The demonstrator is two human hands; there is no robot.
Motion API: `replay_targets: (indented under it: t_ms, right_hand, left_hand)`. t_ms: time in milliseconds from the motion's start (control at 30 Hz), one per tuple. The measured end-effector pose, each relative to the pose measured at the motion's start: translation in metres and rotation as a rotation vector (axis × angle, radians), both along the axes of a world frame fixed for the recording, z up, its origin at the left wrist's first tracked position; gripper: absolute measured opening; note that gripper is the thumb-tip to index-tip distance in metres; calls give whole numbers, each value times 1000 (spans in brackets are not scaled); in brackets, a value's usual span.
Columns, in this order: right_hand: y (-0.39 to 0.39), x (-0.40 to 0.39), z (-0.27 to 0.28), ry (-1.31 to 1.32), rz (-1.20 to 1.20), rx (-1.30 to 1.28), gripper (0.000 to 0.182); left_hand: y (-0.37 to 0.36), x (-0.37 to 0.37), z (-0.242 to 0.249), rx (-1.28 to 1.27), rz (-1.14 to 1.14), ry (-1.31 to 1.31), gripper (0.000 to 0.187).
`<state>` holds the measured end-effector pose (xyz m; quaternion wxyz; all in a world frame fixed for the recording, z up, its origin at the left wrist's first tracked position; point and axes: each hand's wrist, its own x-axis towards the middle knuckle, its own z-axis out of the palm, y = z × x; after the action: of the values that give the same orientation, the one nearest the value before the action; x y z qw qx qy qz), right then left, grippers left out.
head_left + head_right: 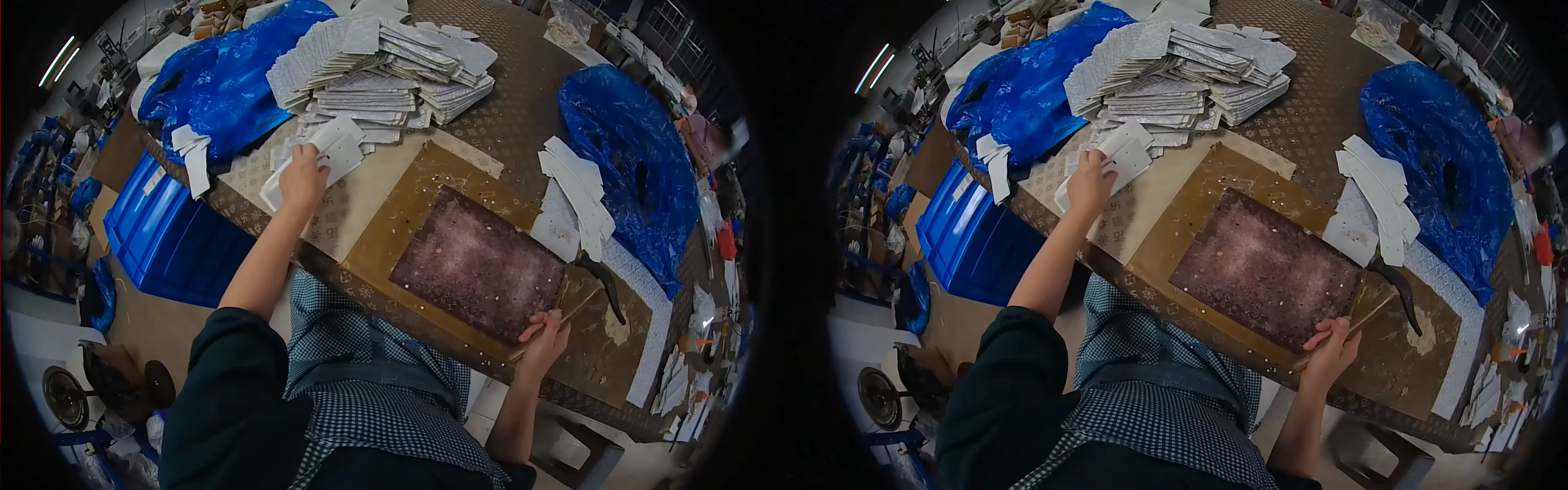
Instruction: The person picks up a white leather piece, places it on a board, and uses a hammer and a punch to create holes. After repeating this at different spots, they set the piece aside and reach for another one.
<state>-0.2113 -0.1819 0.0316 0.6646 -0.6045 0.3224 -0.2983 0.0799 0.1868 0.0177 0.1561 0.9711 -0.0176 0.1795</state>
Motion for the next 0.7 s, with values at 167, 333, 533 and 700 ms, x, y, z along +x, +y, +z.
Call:
replay_targets:
  t_ms: [167,333,533,700]
  right_hand:
    - [-1,0,2,-5,-41,70,21]
    - [-2,-1,1,-45,-32,81,23]
    - [-4,-3,-4,-100,-20,85,23]
    - [-3,-5,-6,-101,-18,60,25]
  left_hand:
    - [-23,-4,43,-65,-96,-89,21]
    - [-106,-28,77,-208,-761,161,26]
    - [-217,-76,79,-132,-1165,507,31]
    - [-242,-87,27,-256,-1164,245,29]
